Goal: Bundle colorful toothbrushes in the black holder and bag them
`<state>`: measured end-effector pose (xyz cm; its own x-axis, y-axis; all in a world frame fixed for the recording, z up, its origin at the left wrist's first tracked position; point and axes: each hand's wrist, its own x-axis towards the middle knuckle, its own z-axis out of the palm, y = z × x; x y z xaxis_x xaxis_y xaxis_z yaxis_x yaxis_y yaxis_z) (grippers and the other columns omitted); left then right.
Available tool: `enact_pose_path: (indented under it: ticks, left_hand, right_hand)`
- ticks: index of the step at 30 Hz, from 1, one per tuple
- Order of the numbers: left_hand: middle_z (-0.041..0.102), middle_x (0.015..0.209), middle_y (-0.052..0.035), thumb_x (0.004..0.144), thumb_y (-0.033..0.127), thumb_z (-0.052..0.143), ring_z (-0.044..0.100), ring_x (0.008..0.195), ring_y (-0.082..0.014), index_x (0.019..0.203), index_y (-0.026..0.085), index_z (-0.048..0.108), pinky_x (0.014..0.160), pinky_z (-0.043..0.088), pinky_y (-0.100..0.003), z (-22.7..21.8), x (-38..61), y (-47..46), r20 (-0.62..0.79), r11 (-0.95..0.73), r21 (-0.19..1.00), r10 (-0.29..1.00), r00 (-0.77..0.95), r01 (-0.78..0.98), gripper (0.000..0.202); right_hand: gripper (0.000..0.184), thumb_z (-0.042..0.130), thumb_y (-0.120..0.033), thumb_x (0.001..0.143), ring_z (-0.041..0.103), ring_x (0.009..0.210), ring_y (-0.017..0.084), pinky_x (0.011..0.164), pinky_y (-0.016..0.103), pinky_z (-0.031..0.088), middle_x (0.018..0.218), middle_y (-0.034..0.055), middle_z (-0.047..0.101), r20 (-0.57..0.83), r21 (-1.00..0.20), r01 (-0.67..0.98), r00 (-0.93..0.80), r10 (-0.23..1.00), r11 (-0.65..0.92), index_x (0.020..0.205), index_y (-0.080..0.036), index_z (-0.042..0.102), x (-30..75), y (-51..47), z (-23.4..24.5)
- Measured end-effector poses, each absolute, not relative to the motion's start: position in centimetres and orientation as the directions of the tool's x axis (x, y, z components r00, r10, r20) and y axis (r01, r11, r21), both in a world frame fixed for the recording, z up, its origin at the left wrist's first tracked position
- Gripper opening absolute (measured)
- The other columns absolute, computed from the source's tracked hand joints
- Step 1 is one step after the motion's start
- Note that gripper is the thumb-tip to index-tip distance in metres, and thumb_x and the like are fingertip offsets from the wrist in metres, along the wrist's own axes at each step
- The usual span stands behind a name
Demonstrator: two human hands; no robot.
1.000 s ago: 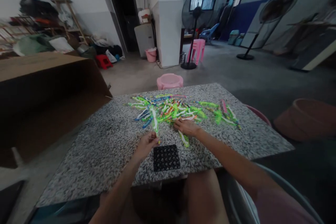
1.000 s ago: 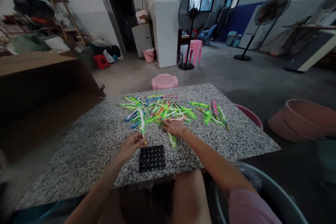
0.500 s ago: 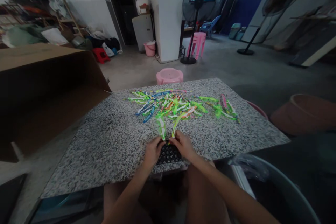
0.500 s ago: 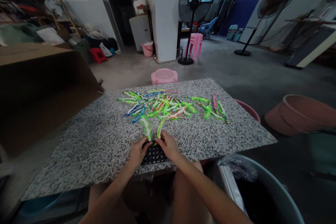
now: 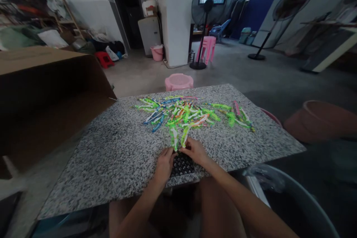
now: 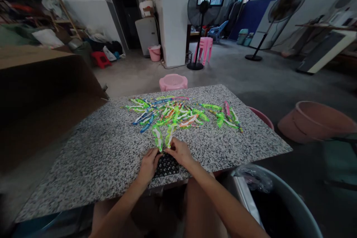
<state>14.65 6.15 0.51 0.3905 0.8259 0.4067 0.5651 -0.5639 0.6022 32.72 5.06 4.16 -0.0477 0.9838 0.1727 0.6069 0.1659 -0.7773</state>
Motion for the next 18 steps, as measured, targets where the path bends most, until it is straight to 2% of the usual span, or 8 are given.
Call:
enact_pose_path:
  ticks: [4, 6, 9, 12, 14, 15, 18]
  left_hand:
    - [0.064, 0.092, -0.0069, 0.092, 0.022, 0.046, 0.059, 0.089, -0.0207, 0.098, 0.020, 0.058, 0.082, 0.048, -0.034, 0.5, 14.9, 5.9, 0.380, -0.540, 0.642, 0.840, 0.386, 0.544, 0.014]
    - [0.064, 0.093, -0.0072, 0.091, 0.020, 0.046, 0.059, 0.091, -0.0207, 0.098, 0.020, 0.059, 0.083, 0.048, -0.033, 0.6, 14.9, 5.7, 0.361, -0.528, 0.662, 0.847, 0.390, 0.532, 0.015]
    - [0.065, 0.094, -0.0078, 0.089, 0.017, 0.045, 0.060, 0.092, -0.0211, 0.097, 0.019, 0.061, 0.084, 0.049, -0.034, 1.0, 14.2, 6.2, 0.333, -0.522, 0.683, 0.845, 0.418, 0.511, 0.018]
    - [0.068, 0.089, -0.0048, 0.082, 0.013, 0.050, 0.063, 0.088, -0.0203, 0.095, 0.021, 0.067, 0.081, 0.051, -0.032, 2.3, 12.7, 9.1, 0.207, -0.531, 0.729, 0.772, 0.601, 0.431, 0.023]
    - [0.070, 0.084, -0.0032, 0.077, 0.011, 0.053, 0.064, 0.085, -0.0200, 0.093, 0.021, 0.070, 0.080, 0.052, -0.031, 3.7, 12.1, 12.4, 0.170, -0.524, 0.720, 0.769, 0.616, 0.455, 0.026]
    - [0.071, 0.087, -0.0041, 0.076, 0.011, 0.053, 0.064, 0.088, -0.0208, 0.096, 0.020, 0.070, 0.082, 0.051, -0.033, 4.4, 12.2, 14.1, 0.198, -0.516, 0.695, 0.807, 0.557, 0.500, 0.027]
    - [0.068, 0.106, -0.0089, 0.077, 0.015, 0.054, 0.060, 0.104, -0.0239, 0.108, 0.019, 0.068, 0.094, 0.046, -0.038, 5.8, 14.3, 18.3, 0.334, -0.462, 0.606, 0.887, 0.320, 0.648, 0.033]
  right_hand:
    - [0.018, 0.070, -0.032, 0.078, 0.064, 0.070, 0.017, 0.062, 0.023, 0.039, 0.073, -0.0008, 0.067, 0.114, -0.575, 0.802, -0.121, 0.986, 0.164, 0.086, -0.021, 0.057, 32.3, 5.5, 4.6]
    - [0.017, 0.069, -0.033, 0.080, 0.065, 0.072, 0.018, 0.062, 0.024, 0.039, 0.074, -0.0003, 0.068, 0.101, -0.523, 0.829, -0.167, 0.981, 0.196, 0.088, -0.022, 0.058, 32.0, 5.6, 4.6]
    - [0.015, 0.065, -0.033, 0.083, 0.065, 0.074, 0.018, 0.064, 0.024, 0.041, 0.077, -0.0001, 0.067, 0.136, -0.544, 0.798, -0.220, 0.966, 0.259, 0.089, -0.022, 0.057, 32.1, 5.0, 4.4]
    - [0.016, 0.066, -0.032, 0.082, 0.064, 0.080, 0.017, 0.068, 0.025, 0.045, 0.086, -0.0001, 0.068, 0.210, -0.633, 0.702, -0.251, 0.945, 0.327, 0.092, -0.023, 0.057, 33.3, 4.6, 4.3]
    - [0.028, 0.068, -0.032, 0.078, 0.064, 0.078, 0.017, 0.069, 0.025, 0.047, 0.093, 0.0014, 0.068, 0.260, -0.684, 0.668, -0.153, 0.953, 0.294, 0.102, -0.023, 0.057, 34.5, 5.3, 4.5]
    - [0.033, 0.068, -0.033, 0.079, 0.064, 0.075, 0.017, 0.067, 0.026, 0.047, 0.093, 0.0021, 0.068, 0.271, -0.690, 0.685, -0.056, 0.961, 0.234, 0.108, -0.023, 0.055, 35.0, 6.0, 4.7]
    - [0.035, 0.055, -0.036, 0.088, 0.064, 0.066, 0.019, 0.060, 0.027, 0.044, 0.078, 0.0031, 0.069, 0.250, -0.584, 0.811, 0.214, 0.944, -0.029, 0.119, -0.020, 0.052, 35.4, 9.3, 5.6]
